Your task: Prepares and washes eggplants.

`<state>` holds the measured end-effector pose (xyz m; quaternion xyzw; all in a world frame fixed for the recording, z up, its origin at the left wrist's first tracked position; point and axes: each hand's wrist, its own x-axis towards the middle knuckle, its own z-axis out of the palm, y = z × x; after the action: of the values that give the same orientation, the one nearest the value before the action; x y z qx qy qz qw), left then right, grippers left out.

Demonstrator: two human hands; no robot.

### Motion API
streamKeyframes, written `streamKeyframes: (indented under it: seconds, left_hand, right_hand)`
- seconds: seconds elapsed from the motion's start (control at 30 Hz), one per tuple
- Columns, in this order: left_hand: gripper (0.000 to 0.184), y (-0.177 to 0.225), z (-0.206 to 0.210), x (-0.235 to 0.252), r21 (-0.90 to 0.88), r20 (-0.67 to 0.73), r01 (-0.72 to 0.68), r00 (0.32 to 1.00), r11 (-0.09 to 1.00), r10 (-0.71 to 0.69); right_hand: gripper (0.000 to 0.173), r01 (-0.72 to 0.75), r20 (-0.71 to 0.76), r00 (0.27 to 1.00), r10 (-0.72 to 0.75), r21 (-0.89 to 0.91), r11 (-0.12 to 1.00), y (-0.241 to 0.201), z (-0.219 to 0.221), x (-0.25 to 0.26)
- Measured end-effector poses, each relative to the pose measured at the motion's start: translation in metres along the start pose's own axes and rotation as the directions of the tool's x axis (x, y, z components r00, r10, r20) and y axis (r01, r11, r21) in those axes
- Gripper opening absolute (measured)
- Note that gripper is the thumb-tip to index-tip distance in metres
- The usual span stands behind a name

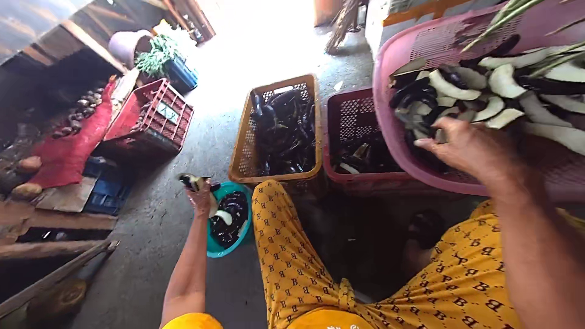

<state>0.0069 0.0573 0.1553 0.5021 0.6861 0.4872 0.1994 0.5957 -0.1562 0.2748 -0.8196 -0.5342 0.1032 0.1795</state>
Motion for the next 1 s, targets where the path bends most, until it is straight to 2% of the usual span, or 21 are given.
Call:
streamKeyframes:
  seconds: [0.07,0.13,0.2,0.27,0.33,0.43,0.5,0.53,0.57,0.6,0.67,0.73,0.77,0.83,0.9,0.93,1.0]
  left_hand:
    - [0.092,0.052,0.028,0.014,-0.162,-0.012,-0.01,1.0,0.987,0.008]
    - [0.085,0.1,0.069,0.024,-0.35,0.051,-0.014,0.998,0.936,0.034]
    - [0.066,0.15,0.121,0.012,-0.439,0.187,0.028,0.98,0.898,0.061]
    - [0.053,0.204,0.174,-0.02,-0.439,0.415,0.141,0.908,0.887,0.061]
    - [0.046,0.253,0.226,-0.063,-0.376,0.623,0.272,0.782,0.886,0.025]
    - [0.038,0.318,0.298,-0.122,-0.357,0.847,0.393,0.518,0.847,0.117]
    - [0.052,0.359,0.327,-0.15,-0.318,0.935,0.462,0.298,0.828,0.193]
    - [0.064,0.376,0.332,-0.159,-0.277,0.957,0.461,0.215,0.843,0.197]
    - [0.074,0.393,0.327,-0.166,-0.248,0.963,0.433,0.208,0.867,0.172]
    - [0.081,0.403,0.318,-0.169,-0.233,0.958,0.393,0.248,0.889,0.141]
    - [0.078,0.401,0.296,-0.163,-0.256,0.919,0.302,0.37,0.918,0.134]
    - [0.067,0.369,0.266,-0.139,-0.342,0.846,0.197,0.489,0.919,0.21]
    - [0.063,0.344,0.246,-0.124,-0.373,0.784,0.133,0.574,0.918,0.236]
    - [0.061,0.275,0.195,-0.089,-0.345,0.641,-0.01,0.728,0.939,0.244]
    - [0.067,0.178,0.135,-0.054,-0.171,0.513,-0.141,0.832,0.975,0.21]
    - [0.066,0.128,0.108,-0.04,-0.059,0.437,-0.158,0.884,0.986,0.168]
    - [0.066,0.034,0.053,-0.028,0.186,0.322,-0.063,0.947,0.981,0.0]
  right_hand:
    - [0.043,0.016,0.024,1.0,-0.017,0.035,0.999,-0.017,-0.002,-0.004]
    - [0.043,0.071,0.003,0.997,-0.072,0.123,0.99,-0.035,0.0,-0.006]
    - [0.044,0.114,-0.043,0.993,-0.107,0.235,0.965,-0.053,0.003,-0.009]
    - [0.043,0.156,-0.127,0.984,-0.123,0.293,0.943,-0.066,0.006,-0.011]
    - [0.041,0.171,-0.213,0.971,-0.107,0.314,0.934,-0.07,0.008,-0.009]
    - [0.038,0.178,-0.351,0.935,-0.052,0.335,0.925,-0.06,0.013,0.006]
    - [0.038,0.181,-0.412,0.911,-0.027,0.34,0.923,-0.055,0.015,0.012]
    - [0.039,0.177,-0.416,0.909,-0.025,0.332,0.927,-0.055,0.014,0.011]
    - [0.038,0.172,-0.411,0.911,-0.032,0.307,0.936,-0.055,0.014,0.01]
    - [0.036,0.171,-0.409,0.911,-0.05,0.264,0.949,-0.055,0.015,0.009]
    - [0.033,0.173,-0.378,0.921,-0.091,0.189,0.966,-0.054,0.016,0.005]
    - [0.029,0.188,-0.339,0.931,-0.135,0.131,0.973,-0.053,0.017,0.001]
    - [0.028,0.207,-0.334,0.929,-0.162,0.103,0.973,-0.053,0.017,0.0]
    - [0.027,0.247,-0.351,0.911,-0.216,0.047,0.968,-0.052,0.019,-0.002]
    - [0.03,0.248,-0.326,0.919,-0.221,0.043,0.968,-0.054,0.016,-0.007]
    - [0.032,0.235,-0.288,0.934,-0.211,0.049,0.971,-0.056,0.012,-0.01]
    - [0.039,0.213,-0.208,0.958,-0.197,0.056,0.975,-0.06,0.01,-0.013]
